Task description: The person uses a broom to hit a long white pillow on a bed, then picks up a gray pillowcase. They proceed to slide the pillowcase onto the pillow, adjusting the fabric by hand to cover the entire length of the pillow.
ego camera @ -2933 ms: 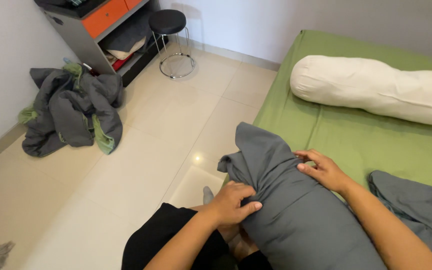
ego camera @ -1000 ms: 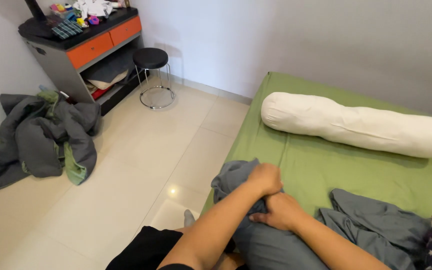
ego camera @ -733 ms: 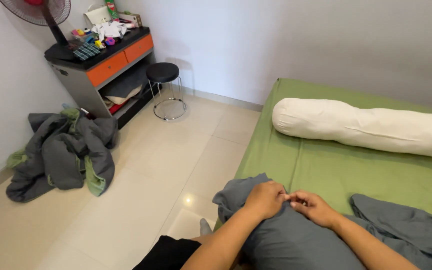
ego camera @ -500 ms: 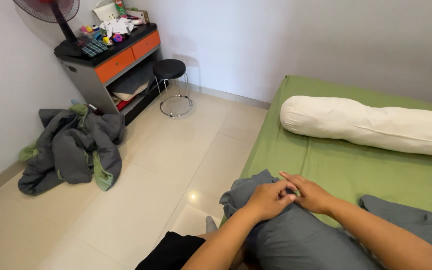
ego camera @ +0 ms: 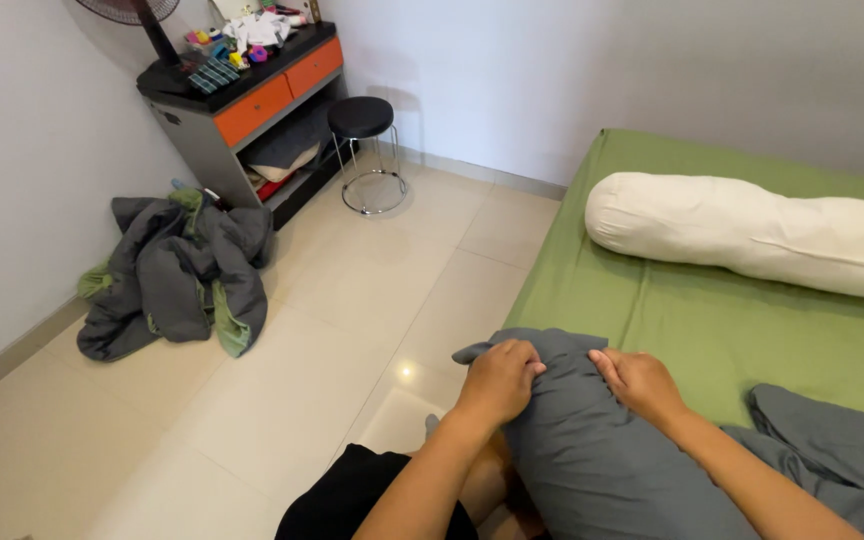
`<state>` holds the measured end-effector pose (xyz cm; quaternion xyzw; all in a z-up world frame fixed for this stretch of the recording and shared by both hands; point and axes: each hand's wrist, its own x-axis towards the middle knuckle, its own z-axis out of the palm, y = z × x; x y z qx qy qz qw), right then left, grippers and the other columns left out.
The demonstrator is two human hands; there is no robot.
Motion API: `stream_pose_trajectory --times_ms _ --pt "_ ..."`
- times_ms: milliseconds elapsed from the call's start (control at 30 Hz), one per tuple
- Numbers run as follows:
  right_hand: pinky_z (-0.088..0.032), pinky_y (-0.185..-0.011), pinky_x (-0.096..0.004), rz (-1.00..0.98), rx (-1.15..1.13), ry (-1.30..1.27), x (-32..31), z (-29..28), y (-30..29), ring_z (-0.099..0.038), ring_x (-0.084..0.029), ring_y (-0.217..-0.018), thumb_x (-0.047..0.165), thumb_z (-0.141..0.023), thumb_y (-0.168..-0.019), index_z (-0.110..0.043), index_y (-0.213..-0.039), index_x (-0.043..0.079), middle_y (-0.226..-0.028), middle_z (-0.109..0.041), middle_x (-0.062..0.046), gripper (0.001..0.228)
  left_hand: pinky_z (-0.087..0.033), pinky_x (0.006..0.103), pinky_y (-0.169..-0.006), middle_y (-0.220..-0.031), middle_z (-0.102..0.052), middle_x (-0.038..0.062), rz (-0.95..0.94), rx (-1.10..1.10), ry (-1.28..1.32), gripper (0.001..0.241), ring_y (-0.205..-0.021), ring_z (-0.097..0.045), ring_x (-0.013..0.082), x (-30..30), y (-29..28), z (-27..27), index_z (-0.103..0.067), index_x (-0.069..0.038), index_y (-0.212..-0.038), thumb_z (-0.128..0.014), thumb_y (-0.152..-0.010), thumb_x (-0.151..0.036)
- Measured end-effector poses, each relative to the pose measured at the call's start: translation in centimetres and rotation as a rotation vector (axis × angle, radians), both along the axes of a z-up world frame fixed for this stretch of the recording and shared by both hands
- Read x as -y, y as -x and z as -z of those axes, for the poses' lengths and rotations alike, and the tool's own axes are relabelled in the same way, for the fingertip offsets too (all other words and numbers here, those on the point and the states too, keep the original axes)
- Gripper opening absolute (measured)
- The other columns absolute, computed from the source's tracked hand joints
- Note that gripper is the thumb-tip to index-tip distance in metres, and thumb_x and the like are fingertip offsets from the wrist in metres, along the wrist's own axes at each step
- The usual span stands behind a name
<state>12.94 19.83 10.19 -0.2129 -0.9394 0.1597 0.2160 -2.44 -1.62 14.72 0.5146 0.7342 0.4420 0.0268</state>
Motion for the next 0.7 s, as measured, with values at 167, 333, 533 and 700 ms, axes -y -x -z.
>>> stream_pose_trajectory --times_ms 167,333,533,700 --pt "-0.044 -0.057 -0.053 -0.011 -0.016 0.096 0.1 -1.1 -1.0 -0.059 -0.042 -0.061 0.04 -0.053 -0.1 -0.065 -0.076 0.009 -0.063 -0.061 -0.018 0.042 -0.052 0.0455 -0.079 -0.093 -0.07 0.012 0.078 -0.025 -0.026 0.012 -0.093 -0.067 0.0359 0.1 -1.3 0.2 -0.065 -0.007 -0.093 -0.067 -0.096 -0.018" --pt "-0.052 -0.071 -0.041 -0.181 -0.01 0.384 -2.0 -1.3 -2.6 -0.067 -0.03 -0.077 0.039 -0.06 -0.101 -0.065 -0.097 0.006 -0.082 -0.069 -0.014 0.034 -0.054 0.0384 -0.077 -0.09 -0.069 0.011 0.48 0.341 0.038 0.012 -0.087 -0.07 0.0299 2.4 -3.3 -2.3 -0.065 -0.005 -0.094 -0.066 -0.095 -0.017" --pt "-0.042 -0.104 -0.038 -0.508 -0.019 0.597 1.0 -8.1 -3.0 -0.049 -0.025 -0.126 0.03 -0.071 -0.09 -0.054 -0.146 0.009 -0.135 -0.053 -0.011 0.063 -0.054 0.0384 -0.073 -0.092 -0.069 0.009 0.262 0.219 -0.093 0.016 -0.085 -0.068 0.0288 3.6 -2.5 -3.0 -0.069 -0.007 -0.095 -0.071 -0.094 -0.023" --pt "-0.033 -0.113 -0.043 -0.628 -0.054 0.344 1.6 -5.6 -1.4 -0.038 -0.034 -0.146 0.018 -0.065 -0.097 -0.07 -0.127 0.003 -0.153 -0.052 -0.018 0.034 -0.05 0.0434 -0.083 -0.104 -0.065 0.01 0.034 0.012 -0.213 0.036 -0.098 -0.063 0.0335 5.4 -1.9 0.0 -0.065 -0.006 -0.107 -0.08 -0.085 -0.03"
